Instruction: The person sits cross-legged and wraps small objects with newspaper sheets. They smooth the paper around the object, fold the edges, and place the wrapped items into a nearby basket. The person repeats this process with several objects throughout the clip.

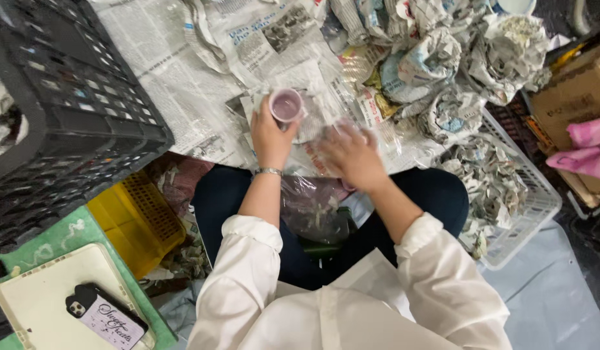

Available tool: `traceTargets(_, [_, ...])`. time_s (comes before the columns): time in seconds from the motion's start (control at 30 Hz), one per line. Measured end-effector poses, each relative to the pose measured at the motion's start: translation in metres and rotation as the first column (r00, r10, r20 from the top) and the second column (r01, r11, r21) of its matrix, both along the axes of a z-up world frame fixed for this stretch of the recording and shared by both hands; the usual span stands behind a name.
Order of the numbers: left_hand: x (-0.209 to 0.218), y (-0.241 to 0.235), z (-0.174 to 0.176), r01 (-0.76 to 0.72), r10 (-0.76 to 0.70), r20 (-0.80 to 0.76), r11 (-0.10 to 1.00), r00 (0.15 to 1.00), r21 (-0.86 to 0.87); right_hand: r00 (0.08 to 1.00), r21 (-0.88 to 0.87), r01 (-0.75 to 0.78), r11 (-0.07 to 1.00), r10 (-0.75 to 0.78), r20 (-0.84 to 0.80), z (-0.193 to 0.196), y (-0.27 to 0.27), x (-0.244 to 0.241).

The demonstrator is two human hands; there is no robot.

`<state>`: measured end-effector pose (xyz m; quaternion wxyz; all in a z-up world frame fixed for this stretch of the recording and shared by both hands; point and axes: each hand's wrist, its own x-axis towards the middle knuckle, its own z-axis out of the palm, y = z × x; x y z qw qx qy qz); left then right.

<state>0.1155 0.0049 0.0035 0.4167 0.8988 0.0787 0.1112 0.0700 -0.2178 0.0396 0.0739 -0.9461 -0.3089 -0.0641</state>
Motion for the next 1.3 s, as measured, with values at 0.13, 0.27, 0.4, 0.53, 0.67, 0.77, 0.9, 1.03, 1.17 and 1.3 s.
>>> traceTargets(0.13, [0.003, -0.003, 0.006, -0.016, 0.015, 0.07, 1.0, 0.997, 0.011, 0.973, 0.227, 0.226, 0.947, -0.231, -0.004, 0.022, -0.046, 0.017])
traceTargets(0.27, [0.0, -0.009, 0.016, -0.048, 0.049, 0.023, 0.999, 0.999, -0.015, 0.891, 0.452, 0.407, 0.794, -0.454, -0.006, 0.025, -0.081, 0.031])
traceTargets(0.4, [-0.006, -0.013, 0.03, -0.099, 0.1, 0.042, 0.995, 0.994, -0.03, 0.771, 0.69, 0.524, 0.5, -0.622, -0.135, 0.029, -0.094, 0.036])
traceTargets(0.53, [-0.02, -0.016, 0.045, -0.064, 0.062, 0.059, 0.997, 0.996, 0.042, 0.775, 0.59, 0.431, 0.682, -0.615, 0.145, 0.041, -0.095, 0.058])
traceTargets(0.67, [-0.023, -0.019, 0.052, -0.026, 0.014, 0.1, 0.992, 0.995, 0.12, 0.748, 0.531, 0.536, 0.657, -0.661, 0.062, 0.035, -0.086, 0.078])
traceTargets(0.77, [-0.025, -0.02, 0.053, -0.061, 0.031, 0.159, 0.98, 0.987, 0.187, 0.67, 0.485, 0.623, 0.613, -0.739, 0.073, 0.024, -0.09, 0.08])
traceTargets(0.9, [-0.031, -0.022, 0.051, -0.035, -0.019, 0.256, 0.978, 0.966, 0.204, 0.671, 0.525, 0.579, 0.624, -0.73, 0.128, 0.01, -0.103, 0.076])
traceTargets(1.03, [-0.045, -0.021, 0.05, 0.046, -0.123, 0.365, 0.976, 0.923, 0.213, 0.701, 0.595, 0.481, 0.644, -0.69, 0.179, 0.009, -0.107, 0.066])
traceTargets(1.17, [-0.083, -0.014, 0.05, 0.249, -0.24, 0.347, 0.968, 0.907, 0.02, 0.752, 0.634, 0.326, 0.702, -0.598, 0.276, 0.018, -0.093, 0.024])
traceTargets(1.3, [-0.104, -0.029, 0.042, 0.415, -0.466, 0.121, 0.605, 0.877, -0.679, 0.885, 0.547, 0.141, 0.825, -0.353, 0.303, 0.025, -0.052, -0.048])
